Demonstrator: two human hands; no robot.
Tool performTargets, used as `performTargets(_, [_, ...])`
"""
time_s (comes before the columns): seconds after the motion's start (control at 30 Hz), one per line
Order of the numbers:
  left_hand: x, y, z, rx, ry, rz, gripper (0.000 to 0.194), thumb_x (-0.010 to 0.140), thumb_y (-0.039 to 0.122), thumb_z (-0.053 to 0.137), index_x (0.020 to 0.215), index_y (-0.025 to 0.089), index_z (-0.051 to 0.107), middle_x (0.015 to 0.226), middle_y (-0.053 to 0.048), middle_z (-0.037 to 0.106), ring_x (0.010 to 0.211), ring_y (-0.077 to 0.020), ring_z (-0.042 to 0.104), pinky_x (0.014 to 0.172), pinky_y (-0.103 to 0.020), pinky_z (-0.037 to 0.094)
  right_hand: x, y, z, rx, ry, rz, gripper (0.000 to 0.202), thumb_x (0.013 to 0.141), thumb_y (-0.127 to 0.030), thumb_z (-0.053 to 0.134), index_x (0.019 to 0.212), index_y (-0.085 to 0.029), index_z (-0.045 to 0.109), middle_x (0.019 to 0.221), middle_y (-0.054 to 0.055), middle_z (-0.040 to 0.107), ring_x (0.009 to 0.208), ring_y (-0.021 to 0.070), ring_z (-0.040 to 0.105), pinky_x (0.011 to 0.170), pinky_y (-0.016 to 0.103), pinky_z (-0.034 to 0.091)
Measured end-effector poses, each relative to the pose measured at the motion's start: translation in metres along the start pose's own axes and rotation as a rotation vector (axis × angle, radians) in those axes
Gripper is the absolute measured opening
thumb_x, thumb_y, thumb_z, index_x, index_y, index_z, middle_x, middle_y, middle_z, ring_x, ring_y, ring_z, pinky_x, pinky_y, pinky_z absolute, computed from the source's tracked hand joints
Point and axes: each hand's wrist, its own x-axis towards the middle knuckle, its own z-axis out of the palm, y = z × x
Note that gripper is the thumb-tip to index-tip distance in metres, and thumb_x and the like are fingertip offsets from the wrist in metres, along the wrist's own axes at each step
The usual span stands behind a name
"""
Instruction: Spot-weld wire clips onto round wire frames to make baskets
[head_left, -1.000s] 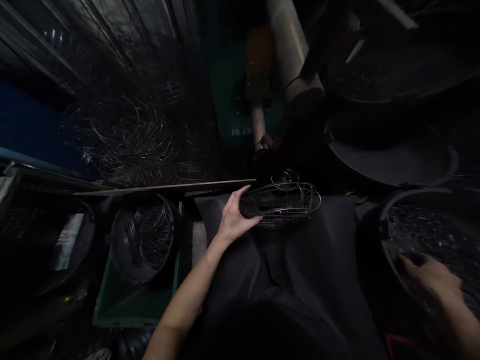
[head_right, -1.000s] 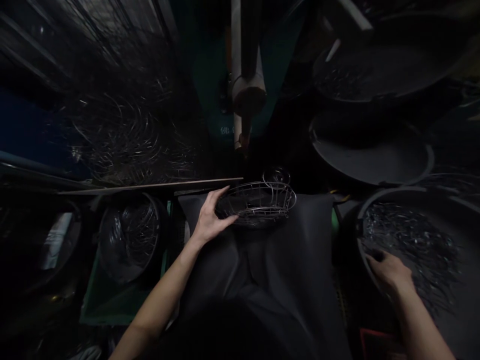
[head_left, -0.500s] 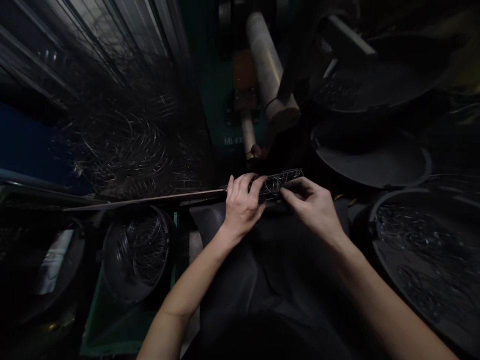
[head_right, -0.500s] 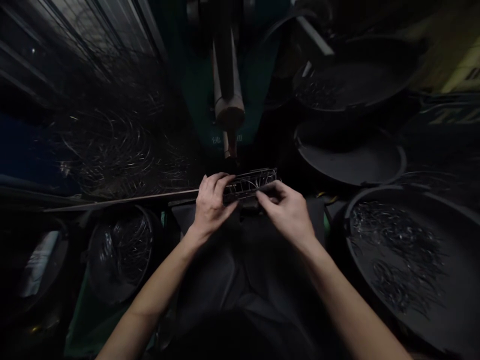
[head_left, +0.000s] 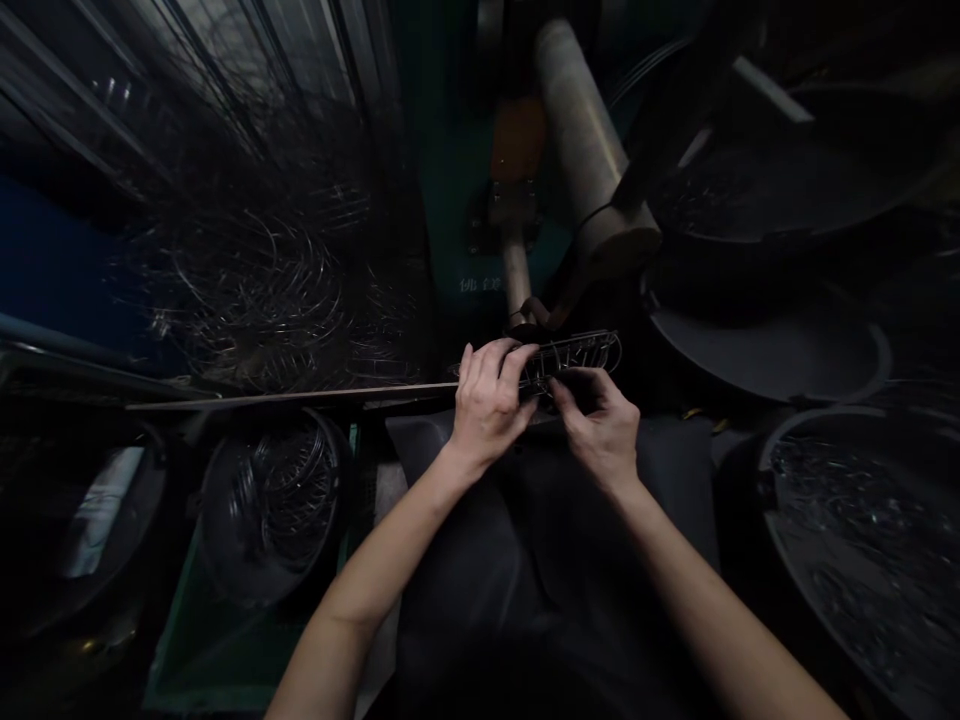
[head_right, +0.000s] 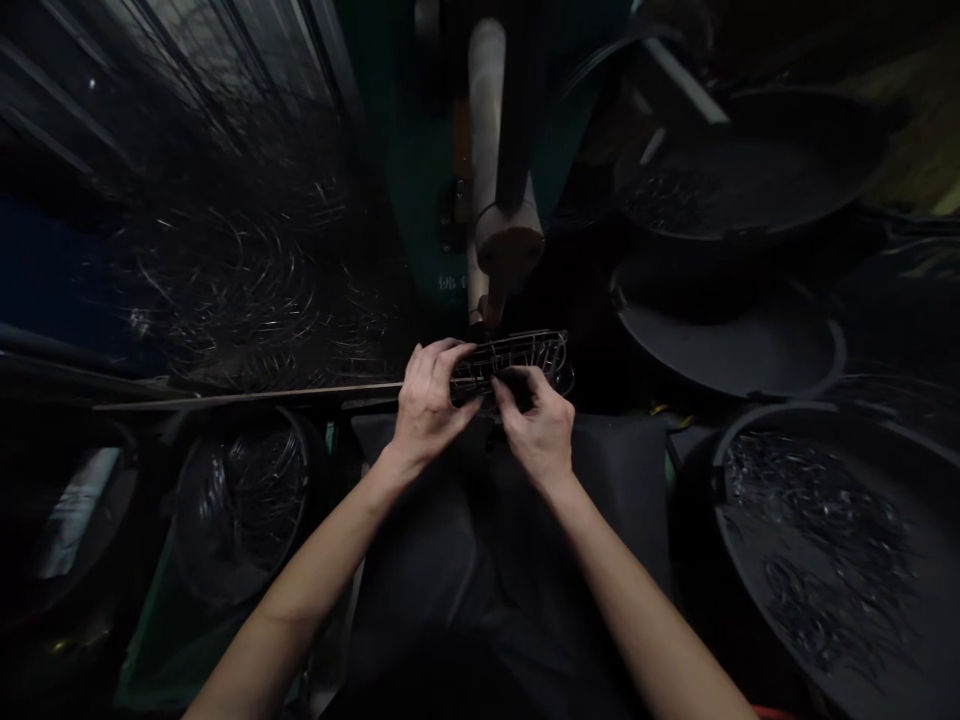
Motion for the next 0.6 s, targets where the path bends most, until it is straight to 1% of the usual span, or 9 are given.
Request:
performTargets(0.2, [0.003, -0.005, 0.004, 0.001, 0.015, 0.020, 0.054, 0.077, 0.017, 0.067, 0.127, 0.019, 0.046, 0.124, -0.009, 0.059, 0.121, -0.0228, 0.054, 0.115, -0.049, 0.032, 0.001, 0.006, 0.005, 0.006, 0.052, -0.071, 0.021, 0.087, -0.038, 0.062, 0.094, -0.018, 0.064, 0.085, 0.003, 0.068, 0.075, 0.0144, 0.064, 0.069, 0.026, 0.050])
performTargets(0.33, [0.006, -0.007, 0.008, -0.011, 0.016, 0.031, 0.056, 0.077, 0.017, 0.068, 0.128, 0.018, 0.046, 0.124, -0.009, 0.059, 0.121, -0.0224, 0.054, 0.116, -0.048, 0.031, 0.004, 0.009, 0.007, 0.006, 0.061, -0.072, 0.022, 0.087, -0.039, 0.061, 0.093, -0.018, 0.063, 0.086, 0.004, 0.068, 0.075, 0.0155, 0.064, 0.071, 0.028, 0.051])
performTargets(0.6, [0.017, -0.011, 0.010, -0.008, -0.024, 0.027, 0.053, 0.078, 0.017, 0.067, 0.127, 0.019, 0.047, 0.124, -0.010, 0.059, 0.122, -0.0231, 0.054, 0.115, -0.050, 0.032, 0.012, 0.013, 0.010, 0.018, 0.060, -0.084, 0.022, 0.088, -0.040, 0.059, 0.092, -0.019, 0.062, 0.084, 0.003, 0.067, 0.073, 0.0148, 0.063, 0.069, 0.028, 0.050])
